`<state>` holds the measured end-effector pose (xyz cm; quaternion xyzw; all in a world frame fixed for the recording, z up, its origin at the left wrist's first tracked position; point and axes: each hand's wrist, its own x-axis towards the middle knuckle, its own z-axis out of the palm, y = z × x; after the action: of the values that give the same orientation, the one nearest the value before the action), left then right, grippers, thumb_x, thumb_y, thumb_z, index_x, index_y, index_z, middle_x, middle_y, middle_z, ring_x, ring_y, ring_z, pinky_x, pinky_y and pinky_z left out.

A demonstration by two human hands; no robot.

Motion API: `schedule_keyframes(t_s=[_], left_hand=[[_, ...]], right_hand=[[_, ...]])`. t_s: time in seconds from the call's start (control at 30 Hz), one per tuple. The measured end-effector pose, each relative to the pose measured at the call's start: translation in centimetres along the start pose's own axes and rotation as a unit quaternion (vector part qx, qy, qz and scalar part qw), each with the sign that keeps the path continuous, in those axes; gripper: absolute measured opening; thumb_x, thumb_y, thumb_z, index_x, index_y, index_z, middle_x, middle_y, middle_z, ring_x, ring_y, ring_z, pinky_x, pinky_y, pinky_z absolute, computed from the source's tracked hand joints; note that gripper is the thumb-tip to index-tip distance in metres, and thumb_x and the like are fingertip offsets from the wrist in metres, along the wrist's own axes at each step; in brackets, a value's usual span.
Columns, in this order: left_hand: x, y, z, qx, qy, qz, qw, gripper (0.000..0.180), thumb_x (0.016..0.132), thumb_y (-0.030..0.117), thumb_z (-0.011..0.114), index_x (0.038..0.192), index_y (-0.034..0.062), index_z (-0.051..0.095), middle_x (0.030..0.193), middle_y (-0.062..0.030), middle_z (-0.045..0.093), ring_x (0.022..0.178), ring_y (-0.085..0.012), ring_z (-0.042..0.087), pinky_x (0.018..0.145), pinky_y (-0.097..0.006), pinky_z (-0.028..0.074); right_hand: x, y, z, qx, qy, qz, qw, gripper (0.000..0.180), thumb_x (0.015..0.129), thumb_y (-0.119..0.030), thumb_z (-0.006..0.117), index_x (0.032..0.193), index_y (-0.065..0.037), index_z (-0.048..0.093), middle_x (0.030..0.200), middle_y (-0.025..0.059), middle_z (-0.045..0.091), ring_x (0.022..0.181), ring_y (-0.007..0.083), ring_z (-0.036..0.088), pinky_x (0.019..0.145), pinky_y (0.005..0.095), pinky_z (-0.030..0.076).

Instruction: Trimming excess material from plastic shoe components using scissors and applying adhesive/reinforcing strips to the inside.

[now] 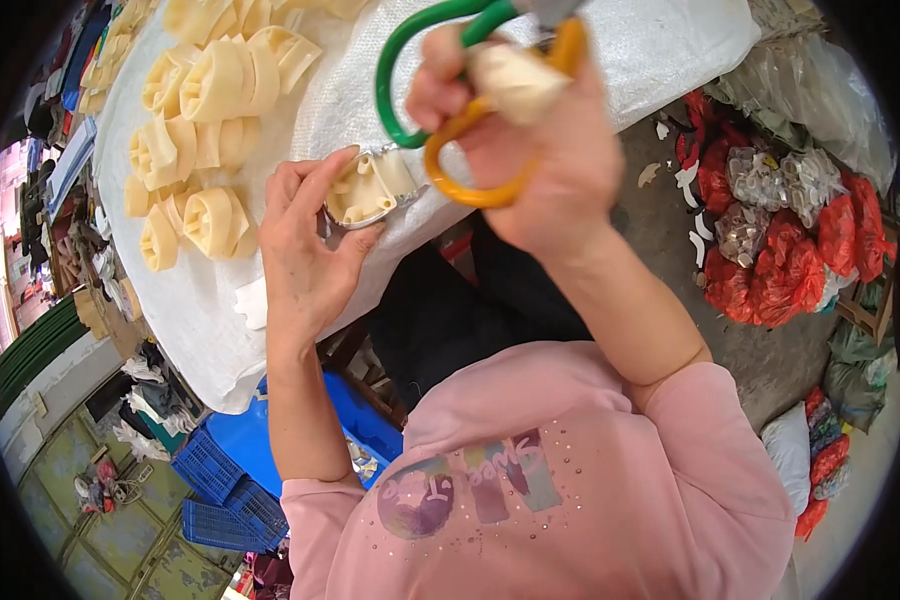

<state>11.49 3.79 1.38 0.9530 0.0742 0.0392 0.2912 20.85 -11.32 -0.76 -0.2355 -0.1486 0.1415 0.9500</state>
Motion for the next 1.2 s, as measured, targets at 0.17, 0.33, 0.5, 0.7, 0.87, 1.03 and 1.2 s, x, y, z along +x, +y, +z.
schedule_keyframes(t_s=[0.17,0.33,0.5,0.7,0.87,1.03,1.2], left_hand=[[0.1,-0.2,-0.1,0.013,-0.013,-0.001,1.0,0.064,0.058,-0.005,0.073,0.119,0.0079,0.06,0.097,-0.0069,0.054,0.086,-0.0197,0.052,0.075,-0.029,0.045],[0.0,-0.7,0.0,0.008,0.004,0.037,0.999,0.064,0.058,-0.004,0.074,0.119,0.0067,0.06,0.098,-0.0079,0.053,0.089,-0.0208,0.053,0.078,-0.03,0.045],[0.1,-0.7,0.0,0.002,-0.006,0.012,1.0,0.063,0.058,-0.004,0.074,0.119,0.0059,0.06,0.098,-0.0081,0.053,0.091,-0.0215,0.053,0.081,-0.03,0.045],[0.2,-0.6,-0.1,0.006,-0.003,0.014,1.0,0.063,0.059,-0.003,0.074,0.119,0.006,0.06,0.097,-0.0071,0.053,0.09,-0.0202,0.052,0.078,-0.029,0.045],[-0.1,-0.8,-0.1,0.002,-0.01,0.004,1.0,0.063,0.059,-0.003,0.074,0.12,0.0062,0.06,0.098,-0.0068,0.052,0.089,-0.0193,0.052,0.076,-0.028,0.045],[0.0,-0.5,-0.2,0.004,-0.005,-0.002,1.0,0.065,0.058,-0.005,0.074,0.12,0.0073,0.06,0.098,-0.0064,0.051,0.088,-0.0193,0.051,0.076,-0.028,0.045],[0.0,-0.6,0.1,-0.055,-0.001,-0.012,0.998,0.058,0.058,-0.004,0.074,0.113,0.0049,0.061,0.094,-0.0103,0.052,0.094,-0.0262,0.051,0.083,-0.034,0.044]], right_hand=[[0.2,1.8,-0.7,-0.138,0.023,0.058,0.988,0.039,0.083,-0.002,0.044,0.122,-0.001,0.039,0.081,0.0073,0.049,0.069,0.0133,0.047,0.065,0.0285,0.041],[1.8,0.1,-0.8,-0.235,-0.025,-0.054,0.97,0.034,0.081,-0.004,0.046,0.115,0.002,0.043,0.069,0.0045,0.05,0.06,0.0114,0.048,0.059,0.0252,0.042],[0.6,3.1,-0.5,-0.133,0.038,0.009,0.99,0.032,0.083,-0.002,0.046,0.115,0.002,0.044,0.075,0.0036,0.05,0.063,0.0095,0.048,0.057,0.0249,0.04],[1.0,1.0,-0.4,-0.113,0.001,-0.028,0.993,0.032,0.084,0.0,0.046,0.117,0.001,0.044,0.078,0.0042,0.051,0.066,0.0099,0.049,0.059,0.0249,0.041],[0.1,2.0,-0.3,-0.177,0.0,0.051,0.983,0.043,0.088,-0.003,0.044,0.13,-0.004,0.034,0.085,0.0085,0.046,0.075,0.0133,0.044,0.07,0.0307,0.04],[0.3,1.7,-0.3,-0.208,-0.015,-0.03,0.978,0.036,0.084,-0.001,0.045,0.119,0.0,0.044,0.081,0.0034,0.05,0.066,0.0084,0.047,0.06,0.0227,0.04],[0.7,1.1,-1.1,-0.222,-0.03,0.061,0.973,0.035,0.085,-0.003,0.049,0.119,0.0,0.046,0.088,0.0039,0.052,0.077,0.0083,0.049,0.068,0.0238,0.042]])
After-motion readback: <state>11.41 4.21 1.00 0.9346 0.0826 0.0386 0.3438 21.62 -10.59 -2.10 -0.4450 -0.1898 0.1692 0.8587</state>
